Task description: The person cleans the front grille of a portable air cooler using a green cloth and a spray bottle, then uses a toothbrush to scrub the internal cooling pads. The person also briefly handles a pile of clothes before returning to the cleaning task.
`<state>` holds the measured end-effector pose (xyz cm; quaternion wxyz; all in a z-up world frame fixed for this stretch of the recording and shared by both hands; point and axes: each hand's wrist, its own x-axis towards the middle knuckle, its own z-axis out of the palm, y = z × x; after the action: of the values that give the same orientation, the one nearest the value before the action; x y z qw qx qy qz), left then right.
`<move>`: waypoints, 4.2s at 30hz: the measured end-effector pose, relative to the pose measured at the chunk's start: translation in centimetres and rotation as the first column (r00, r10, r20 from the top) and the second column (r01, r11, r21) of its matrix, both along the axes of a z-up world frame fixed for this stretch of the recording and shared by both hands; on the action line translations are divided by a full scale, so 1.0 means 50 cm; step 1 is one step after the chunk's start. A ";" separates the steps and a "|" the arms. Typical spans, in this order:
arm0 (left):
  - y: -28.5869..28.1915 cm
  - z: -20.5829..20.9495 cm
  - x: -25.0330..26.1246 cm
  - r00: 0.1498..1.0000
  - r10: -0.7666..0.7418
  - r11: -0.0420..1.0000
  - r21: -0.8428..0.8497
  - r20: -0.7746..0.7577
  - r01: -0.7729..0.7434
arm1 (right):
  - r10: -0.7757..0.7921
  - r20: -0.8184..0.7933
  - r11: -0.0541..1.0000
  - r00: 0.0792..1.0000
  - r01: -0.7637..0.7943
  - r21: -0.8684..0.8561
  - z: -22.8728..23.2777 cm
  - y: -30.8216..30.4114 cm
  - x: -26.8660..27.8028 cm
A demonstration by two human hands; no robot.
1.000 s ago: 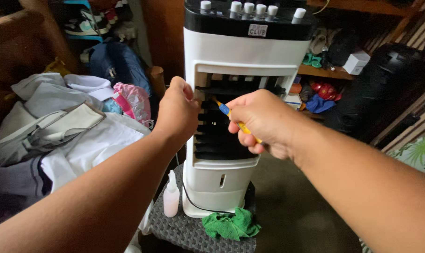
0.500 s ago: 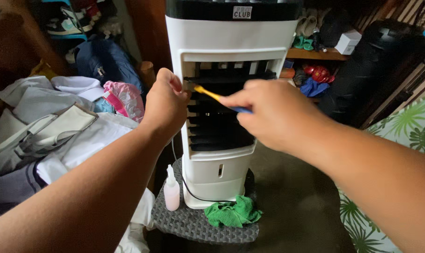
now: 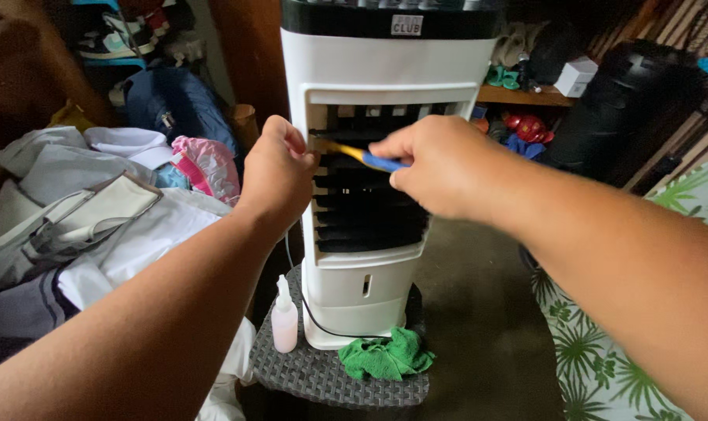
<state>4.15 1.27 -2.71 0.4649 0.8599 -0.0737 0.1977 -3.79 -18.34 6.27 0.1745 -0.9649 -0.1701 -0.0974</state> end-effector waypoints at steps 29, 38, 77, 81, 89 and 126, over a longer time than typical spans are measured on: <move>-0.045 0.049 -0.084 0.998 -0.032 0.887 0.459 -0.054 0.053 | -0.139 -0.123 0.990 0.983 0.136 -0.028 0.027 -0.033 -0.012; -0.042 0.042 -0.079 0.997 -0.051 0.862 0.502 -0.058 0.074 | -0.122 -0.146 0.991 0.982 0.129 0.042 0.004 -0.085 0.007; -0.102 0.015 -0.109 0.961 -0.140 0.814 0.580 0.239 -0.026 | -0.515 -0.083 0.857 0.853 0.509 -0.088 0.002 -0.156 -0.093; -0.105 0.020 -0.106 0.972 -0.126 0.800 0.600 0.198 -0.019 | -0.261 0.246 0.940 0.933 0.304 -0.155 -0.045 -0.184 -0.044; -0.106 0.026 -0.108 0.974 -0.121 0.799 0.601 0.193 -0.020 | -0.354 -0.335 0.882 0.873 0.431 0.191 -0.027 -0.157 -0.044; -0.061 -0.017 -0.136 0.890 -0.217 0.869 0.495 0.400 -0.010 | -0.264 -0.024 0.916 0.964 0.259 0.306 -0.128 -0.070 -0.152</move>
<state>-2.63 -1.79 -3.57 0.2160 0.8751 -0.2717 0.3373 -11.37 -21.82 -0.13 0.3061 -0.9392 -0.0241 -0.1538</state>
